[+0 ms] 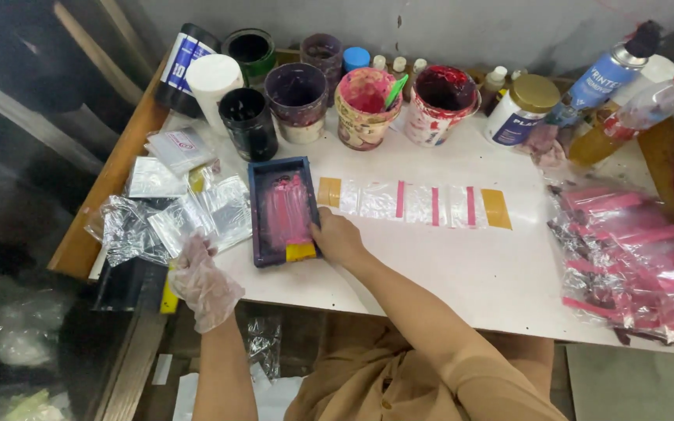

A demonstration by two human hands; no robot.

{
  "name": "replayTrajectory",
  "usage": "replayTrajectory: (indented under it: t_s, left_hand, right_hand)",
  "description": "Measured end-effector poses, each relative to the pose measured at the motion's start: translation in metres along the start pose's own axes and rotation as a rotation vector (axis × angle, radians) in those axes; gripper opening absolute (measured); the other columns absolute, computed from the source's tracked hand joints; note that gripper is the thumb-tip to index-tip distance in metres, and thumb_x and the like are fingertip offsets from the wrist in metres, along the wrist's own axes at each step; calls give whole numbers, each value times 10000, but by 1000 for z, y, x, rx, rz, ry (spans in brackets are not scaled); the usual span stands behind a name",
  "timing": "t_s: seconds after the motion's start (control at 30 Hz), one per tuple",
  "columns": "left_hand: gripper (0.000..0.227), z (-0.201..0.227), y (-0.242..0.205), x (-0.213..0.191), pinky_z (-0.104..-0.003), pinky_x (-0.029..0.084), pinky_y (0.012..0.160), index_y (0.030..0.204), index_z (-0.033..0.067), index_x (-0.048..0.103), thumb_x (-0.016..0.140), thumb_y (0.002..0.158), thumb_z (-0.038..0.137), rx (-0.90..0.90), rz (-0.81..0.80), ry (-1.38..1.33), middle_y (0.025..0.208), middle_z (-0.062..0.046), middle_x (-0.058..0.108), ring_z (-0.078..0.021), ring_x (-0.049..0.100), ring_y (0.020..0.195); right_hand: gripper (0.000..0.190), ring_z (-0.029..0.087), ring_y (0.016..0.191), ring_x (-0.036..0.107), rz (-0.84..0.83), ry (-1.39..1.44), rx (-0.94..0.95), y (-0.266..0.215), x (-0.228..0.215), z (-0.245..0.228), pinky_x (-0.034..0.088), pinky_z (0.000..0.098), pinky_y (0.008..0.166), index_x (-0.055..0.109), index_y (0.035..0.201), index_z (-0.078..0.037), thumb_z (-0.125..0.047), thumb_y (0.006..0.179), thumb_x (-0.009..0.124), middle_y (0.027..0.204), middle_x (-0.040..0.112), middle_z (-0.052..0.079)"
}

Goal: The person uses a yellow squeegee to spread pink ink evenly across a blue rectangular screen printing frame. They then press the frame onto a clear plastic bag to transfer the ink, repeating the process on multiple bags laid out on the table.

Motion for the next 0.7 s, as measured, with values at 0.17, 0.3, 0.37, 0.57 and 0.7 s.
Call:
replayTrajectory:
  t_s: [0.17, 0.3, 0.37, 0.57, 0.7]
  left_hand:
    - [305, 44, -44, 30, -143, 499, 695, 1203, 223, 747, 696, 969, 413, -76, -26, 115, 964, 29, 750, -29, 682, 789]
    - [346, 160, -146, 61, -169, 474, 757, 1237, 231, 729, 599, 990, 435, -194, -112, 240, 1020, 33, 726, -27, 654, 867]
    - [428, 217, -195, 77, -210, 437, 850, 1288, 242, 702, 451, 1022, 464, -368, -199, 433, 1104, 37, 691, -23, 613, 983]
    - [458, 187, -220, 115, -226, 458, 861, 1273, 271, 708, 492, 968, 536, -305, -268, 554, 1088, 37, 706, -50, 631, 997]
    - [479, 169, -219, 124, -236, 470, 868, 1264, 288, 712, 518, 936, 579, -268, -298, 612, 1078, 37, 716, -66, 642, 1006]
  right_hand:
    - [518, 422, 1077, 709, 7, 171, -28, 6, 2, 26, 557, 513, 922, 557, 1420, -60, -399, 1032, 496, 1087, 740, 251]
    - [580, 400, 941, 731, 122, 383, -69, 9, -5, 93, 558, 500, 857, 477, 1501, -80, -303, 978, 589, 919, 765, 187]
    - [711, 360, 872, 675, 362, 604, -18, 0, -22, 130, 549, 453, 821, 323, 1574, -72, -174, 944, 638, 1048, 703, 252]
    - [899, 87, 797, 560, 1206, 857, 110, -27, -60, 285, 519, 171, 660, 160, 1625, -171, -37, 934, 719, 1094, 602, 42]
    - [936, 93, 866, 592, 1304, 883, 135, -44, -74, 319, 545, 182, 710, 112, 1628, -235, -55, 944, 725, 1214, 587, 62]
Point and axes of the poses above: each hand's wrist, its own y-axis towards the middle knuckle, its own x-axis out of the palm, z = x × y, the point moved 2 cm from there along y, towards the middle knuckle
